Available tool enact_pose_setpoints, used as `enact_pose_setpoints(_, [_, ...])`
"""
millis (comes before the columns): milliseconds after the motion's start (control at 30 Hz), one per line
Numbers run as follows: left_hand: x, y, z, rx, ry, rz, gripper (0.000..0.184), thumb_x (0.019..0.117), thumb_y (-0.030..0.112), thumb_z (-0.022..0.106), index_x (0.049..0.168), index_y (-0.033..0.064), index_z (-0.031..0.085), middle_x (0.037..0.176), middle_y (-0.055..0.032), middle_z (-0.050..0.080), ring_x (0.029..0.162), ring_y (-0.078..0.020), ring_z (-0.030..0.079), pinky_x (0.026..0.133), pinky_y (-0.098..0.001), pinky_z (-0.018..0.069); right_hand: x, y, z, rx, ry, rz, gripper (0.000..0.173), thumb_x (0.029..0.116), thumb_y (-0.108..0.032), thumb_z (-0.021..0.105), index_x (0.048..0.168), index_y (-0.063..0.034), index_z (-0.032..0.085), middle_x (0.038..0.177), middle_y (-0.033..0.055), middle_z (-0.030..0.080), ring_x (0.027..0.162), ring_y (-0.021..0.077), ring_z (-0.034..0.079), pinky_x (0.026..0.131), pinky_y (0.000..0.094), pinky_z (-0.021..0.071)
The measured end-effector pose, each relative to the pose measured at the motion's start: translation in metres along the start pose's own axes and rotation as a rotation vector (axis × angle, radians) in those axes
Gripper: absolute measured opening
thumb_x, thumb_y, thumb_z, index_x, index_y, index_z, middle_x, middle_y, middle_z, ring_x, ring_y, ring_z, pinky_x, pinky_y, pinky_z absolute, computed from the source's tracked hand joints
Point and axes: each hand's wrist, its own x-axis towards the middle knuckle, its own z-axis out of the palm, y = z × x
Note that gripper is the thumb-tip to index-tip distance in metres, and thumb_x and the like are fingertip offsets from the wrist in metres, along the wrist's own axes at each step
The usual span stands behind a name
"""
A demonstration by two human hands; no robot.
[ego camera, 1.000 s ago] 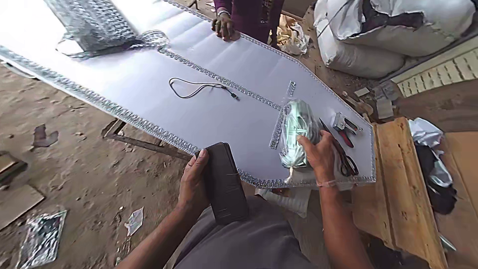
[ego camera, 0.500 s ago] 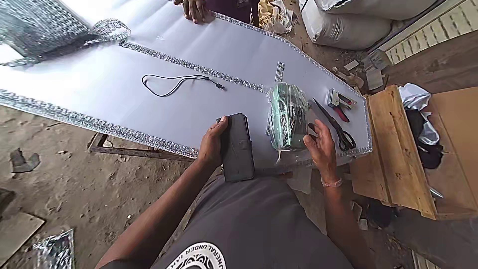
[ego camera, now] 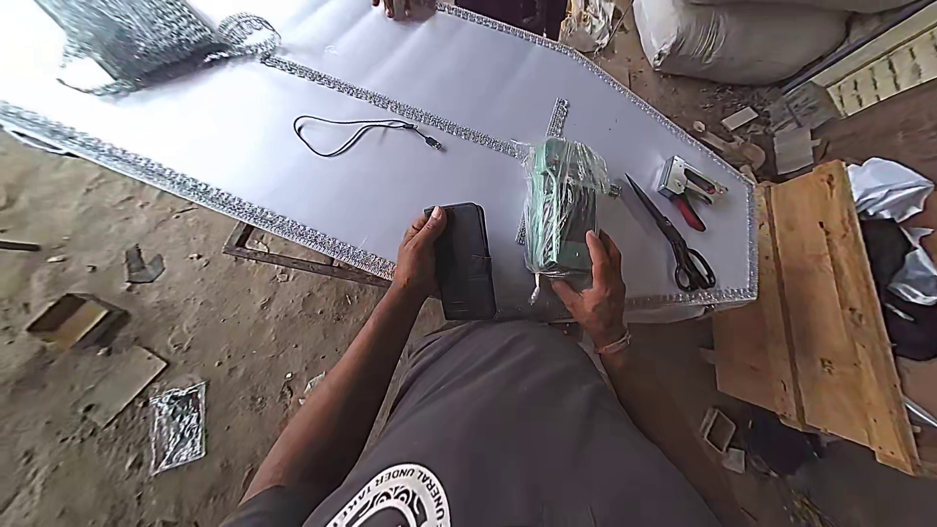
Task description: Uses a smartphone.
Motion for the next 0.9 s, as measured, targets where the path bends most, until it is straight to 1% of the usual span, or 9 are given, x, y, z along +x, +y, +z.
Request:
enact_pose_setpoints(133, [0.000,-0.004,0.002,0.049,-0.023,0.051,0.028,0.1088,0.030,0.043,0.101,0.0169,0.066,0.084,0.0007,0.072,0.075,-0.0089,0.071,0.070,-0.0299,0.0619,-0.001,0.007,0.004,-0.008,0.038,-0.048,0.082,0.0805,-0.052,0.080,0.146,-0.0086,0.057,0.145,0.0281,0.053,0.125,0.0342,0.062,0.088,0.0427,0.0611])
enact_pose_setpoints(200, [-0.001,-0.005,0.000,0.086,-0.046,0.062,0.027,0.1082,0.031,0.044,0.101,0.0172,0.065,0.085,0.0012,0.072,0.075,-0.0088,0.071,0.070,-0.0298,0.0616,-0.004,0.007,0.005,-0.008,0.048,-0.047,0.081,0.0824,-0.053,0.078,0.147,-0.0101,0.056,0.146,0.0271,0.053,0.127,0.0335,0.061,0.089,0.0424,0.0608])
enact_pose_setpoints(267, [0.000,-0.006,0.000,0.106,-0.057,0.074,0.025,0.1072,0.031,0.046,0.100,0.0174,0.066,0.084,0.0016,0.071,0.074,-0.0082,0.070,0.069,-0.0291,0.0615,-0.005,0.005,0.009,-0.015,0.084,-0.035,0.082,0.0808,-0.052,0.079,0.145,-0.0073,0.056,0.146,0.0274,0.053,0.127,0.0333,0.062,0.089,0.0416,0.0607])
enact_pose_setpoints(333, [0.001,-0.007,0.001,0.113,-0.073,0.090,0.023,0.1062,0.030,0.048,0.098,0.0182,0.066,0.082,0.0027,0.071,0.073,-0.0071,0.069,0.068,-0.0280,0.0611,-0.003,0.004,0.011,-0.023,0.111,-0.028,0.085,0.0781,-0.055,0.081,0.143,-0.0053,0.057,0.143,0.0273,0.055,0.125,0.0331,0.063,0.088,0.0413,0.0615])
enact_pose_setpoints(400, [0.001,-0.008,0.001,0.120,-0.076,0.092,0.022,0.1061,0.029,0.048,0.098,0.0176,0.066,0.082,0.0026,0.070,0.073,-0.0074,0.069,0.069,-0.0283,0.0610,-0.001,0.005,0.013,-0.050,0.119,-0.033,0.088,0.0773,-0.061,0.079,0.142,-0.0055,0.057,0.141,0.0278,0.056,0.120,0.0329,0.065,0.082,0.0405,0.0622])
enact_pose_setpoints(467, [0.002,-0.007,0.001,0.131,-0.072,0.089,0.023,0.1060,0.026,0.047,0.098,0.0163,0.066,0.081,0.0023,0.070,0.072,-0.0075,0.069,0.069,-0.0278,0.0611,0.002,0.006,0.015,-0.072,0.123,-0.047,0.088,0.0781,-0.062,0.077,0.142,-0.0055,0.057,0.140,0.0301,0.056,0.116,0.0333,0.067,0.078,0.0400,0.0622])
enact_pose_setpoints(567, [0.002,-0.006,0.001,0.148,-0.057,0.070,0.022,0.1059,0.024,0.047,0.099,0.0152,0.065,0.080,0.0021,0.070,0.071,-0.0074,0.069,0.068,-0.0271,0.0610,0.003,0.006,0.019,-0.077,0.147,-0.062,0.087,0.0767,-0.059,0.079,0.142,-0.0063,0.056,0.139,0.0317,0.056,0.116,0.0332,0.067,0.079,0.0395,0.0623])
enact_pose_setpoints(700, [0.002,-0.008,-0.001,0.144,-0.066,0.069,0.021,0.1051,0.026,0.050,0.099,0.0155,0.067,0.081,0.0015,0.071,0.072,-0.0075,0.069,0.068,-0.0270,0.0611,0.005,0.007,0.017,-0.061,0.127,-0.083,0.086,0.0790,-0.057,0.079,0.144,-0.0073,0.053,0.140,0.0329,0.054,0.119,0.0335,0.065,0.084,0.0393,0.0614])
enact_pose_setpoints(900, [0.002,-0.007,-0.001,0.153,-0.065,0.047,0.023,0.1064,0.027,0.047,0.104,0.0160,0.067,0.084,0.0021,0.072,0.074,-0.0065,0.070,0.068,-0.0262,0.0612,0.003,0.011,0.018,-0.060,0.132,-0.123,0.085,0.0800,-0.051,0.079,0.146,-0.0073,0.049,0.140,0.0329,0.053,0.123,0.0338,0.062,0.089,0.0398,0.0601])
